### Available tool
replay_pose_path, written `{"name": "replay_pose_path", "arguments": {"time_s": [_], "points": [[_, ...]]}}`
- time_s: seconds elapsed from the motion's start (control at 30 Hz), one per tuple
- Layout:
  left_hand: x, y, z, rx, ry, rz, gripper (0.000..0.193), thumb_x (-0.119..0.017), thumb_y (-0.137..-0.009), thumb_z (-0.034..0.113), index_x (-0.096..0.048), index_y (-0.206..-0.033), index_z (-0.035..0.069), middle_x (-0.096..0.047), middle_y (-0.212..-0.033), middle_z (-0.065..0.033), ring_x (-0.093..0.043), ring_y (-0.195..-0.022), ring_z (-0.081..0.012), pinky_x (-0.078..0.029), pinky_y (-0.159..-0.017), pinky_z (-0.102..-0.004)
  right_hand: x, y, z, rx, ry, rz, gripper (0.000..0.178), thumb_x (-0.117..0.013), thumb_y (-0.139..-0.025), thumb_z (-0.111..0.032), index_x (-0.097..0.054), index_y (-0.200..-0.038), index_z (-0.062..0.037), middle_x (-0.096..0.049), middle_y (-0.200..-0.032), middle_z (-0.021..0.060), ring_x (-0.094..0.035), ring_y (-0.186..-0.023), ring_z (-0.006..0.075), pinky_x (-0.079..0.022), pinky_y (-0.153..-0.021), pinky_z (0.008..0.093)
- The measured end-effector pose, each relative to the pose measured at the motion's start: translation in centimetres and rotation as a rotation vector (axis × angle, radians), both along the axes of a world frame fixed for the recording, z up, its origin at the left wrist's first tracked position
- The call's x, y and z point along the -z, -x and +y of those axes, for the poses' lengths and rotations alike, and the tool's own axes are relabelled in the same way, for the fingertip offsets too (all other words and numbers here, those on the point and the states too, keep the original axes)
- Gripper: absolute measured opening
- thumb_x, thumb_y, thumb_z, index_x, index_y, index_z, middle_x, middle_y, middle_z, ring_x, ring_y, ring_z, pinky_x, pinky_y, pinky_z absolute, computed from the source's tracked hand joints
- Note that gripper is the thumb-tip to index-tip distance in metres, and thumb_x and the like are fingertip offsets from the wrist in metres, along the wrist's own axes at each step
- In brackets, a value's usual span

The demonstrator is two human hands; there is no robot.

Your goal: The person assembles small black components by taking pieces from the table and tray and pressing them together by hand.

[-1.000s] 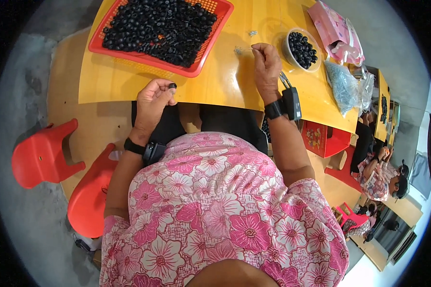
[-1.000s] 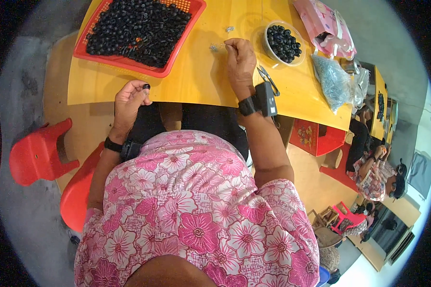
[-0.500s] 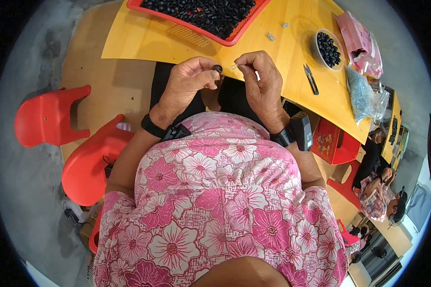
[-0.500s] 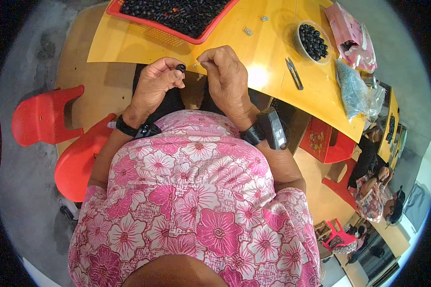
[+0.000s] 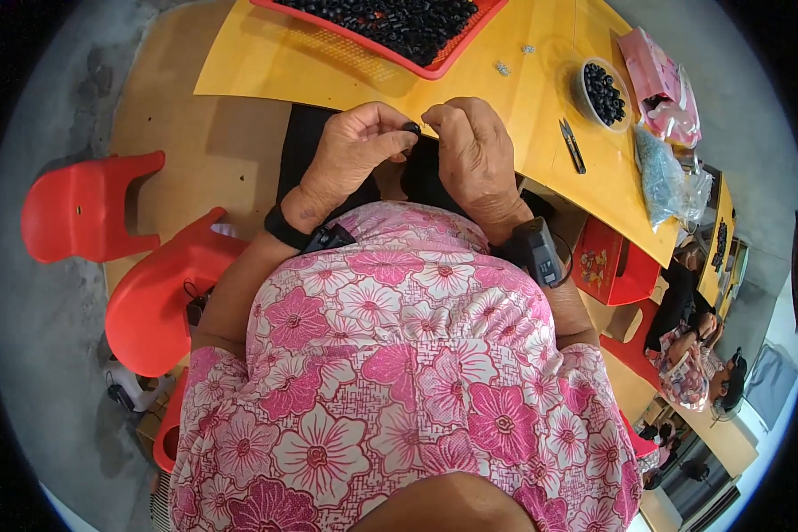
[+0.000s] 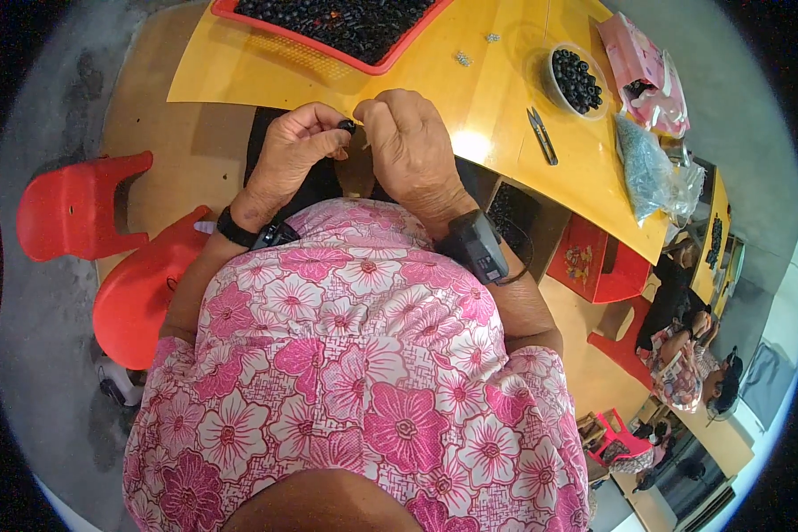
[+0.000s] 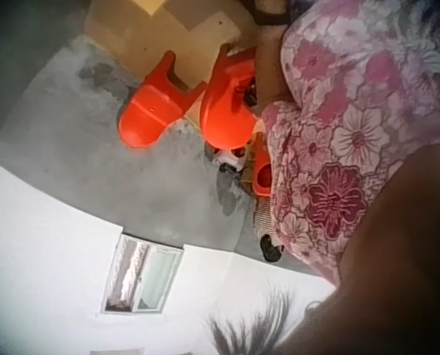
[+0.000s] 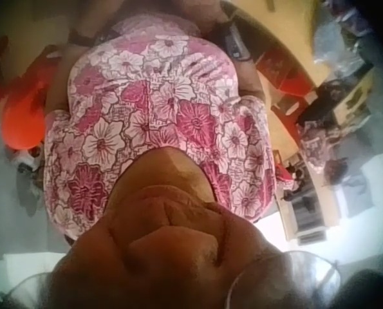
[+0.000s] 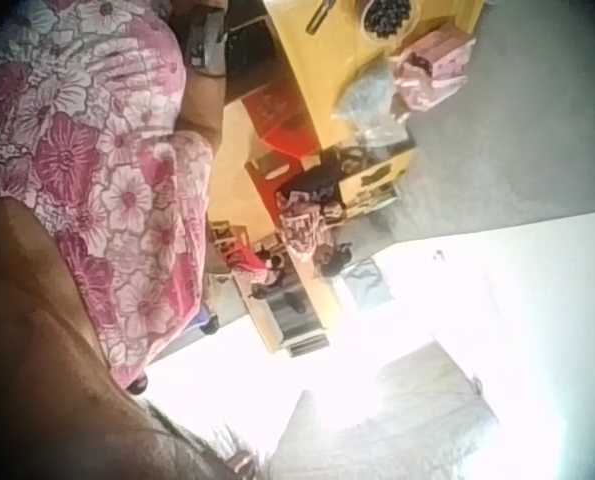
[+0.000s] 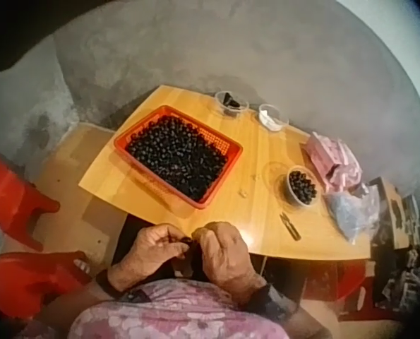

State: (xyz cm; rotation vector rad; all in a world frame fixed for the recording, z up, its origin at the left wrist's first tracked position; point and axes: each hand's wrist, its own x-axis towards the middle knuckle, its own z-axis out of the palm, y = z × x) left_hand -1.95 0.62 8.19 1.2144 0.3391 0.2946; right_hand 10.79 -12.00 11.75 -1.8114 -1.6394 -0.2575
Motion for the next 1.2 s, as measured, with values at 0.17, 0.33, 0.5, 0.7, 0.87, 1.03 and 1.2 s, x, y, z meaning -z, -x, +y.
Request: {"name": "replay_pose_path", "arguments": {"time_s": [0.17,0.33,0.5,0.7,0.87,1.03,1.2], "points": [[0.0,0.0,-0.2,-0.011,0.03,0.031,0.01,-0.061,-0.086,0.006,-0.059,-0.095,0.0,-0.062,-0.083,-0.0026,-0.06,-0.072,-0.0085,-0.05,-0.066,-0.0215,-0.2,0.0,0.0,-0.011,0.057,-0.136,0.028,-0.057,-0.07,-0.006,-0.053,-0.097,-0.0019,-0.048,-0.088,0.0115,-0.052,-0.08,0.0279,-0.043,-0.072,0.0362],[0.4,0.0,0.0,-0.021,0.032,0.028,0.011,-0.061,-0.087,0.006,-0.059,-0.095,0.0,-0.062,-0.083,-0.0029,-0.06,-0.072,-0.0087,-0.051,-0.066,-0.0216,-0.1,0.0,0.3,-0.005,0.085,-0.113,0.029,-0.056,-0.071,-0.006,-0.052,-0.099,-0.0017,-0.048,-0.087,0.0117,-0.051,-0.079,0.0285,-0.044,-0.072,0.0367],[0.7,-0.1,0.1,-0.022,0.035,0.054,0.012,-0.062,-0.087,0.007,-0.06,-0.096,0.0,-0.062,-0.083,-0.0024,-0.06,-0.072,-0.009,-0.051,-0.067,-0.0216,0.0,0.3,0.7,-0.037,0.087,-0.129,0.028,-0.057,-0.07,-0.006,-0.052,-0.097,-0.0019,-0.049,-0.087,0.012,-0.052,-0.079,0.0289,-0.044,-0.072,0.0364],[1.2,0.2,0.2,-0.011,0.106,-0.01,0.015,-0.062,-0.086,0.009,-0.062,-0.096,-0.001,-0.063,-0.085,-0.0034,-0.059,-0.072,-0.0077,-0.05,-0.065,-0.0205,1.2,0.7,0.7,-0.024,0.084,0.413,0.023,-0.06,-0.076,0.0,-0.058,-0.099,-0.0013,-0.056,-0.084,0.0092,-0.057,-0.074,0.021,-0.047,-0.067,0.0285],[1.5,0.2,0.4,-0.008,0.222,0.001,0.014,-0.06,-0.089,0.012,-0.058,-0.1,0.003,-0.06,-0.081,-0.0007,-0.058,-0.071,-0.0079,-0.05,-0.068,-0.0204,1.7,0.3,0.8,-0.059,-0.03,1.522,0.023,-0.06,-0.083,0.002,-0.062,-0.105,-0.0016,-0.061,-0.092,0.0047,-0.058,-0.081,0.0122,-0.047,-0.072,0.0233],[2.4,-0.1,0.7,-0.006,0.317,-0.065,0.015,-0.059,-0.09,0.012,-0.058,-0.102,0.004,-0.06,-0.085,-0.0006,-0.058,-0.073,-0.0075,-0.051,-0.071,-0.0223,1.7,0.4,1.2,-0.085,0.048,1.193,0.019,-0.062,-0.081,0.004,-0.065,-0.1,-0.0001,-0.06,-0.093,0.0045,-0.059,-0.086,0.0123,-0.048,-0.077,0.0235],[2.1,0.1,0.8,0.028,0.385,-0.065,0.015,-0.061,-0.088,0.014,-0.059,-0.099,0.003,-0.059,-0.085,0.0004,-0.057,-0.073,-0.007,-0.049,-0.069,-0.0195,1.9,0.2,1.5,-0.096,0.067,1.07,0.016,-0.064,-0.081,0.002,-0.067,-0.096,-0.0015,-0.061,-0.09,0.0055,-0.059,-0.084,0.0137,-0.048,-0.074,0.0239]]}}
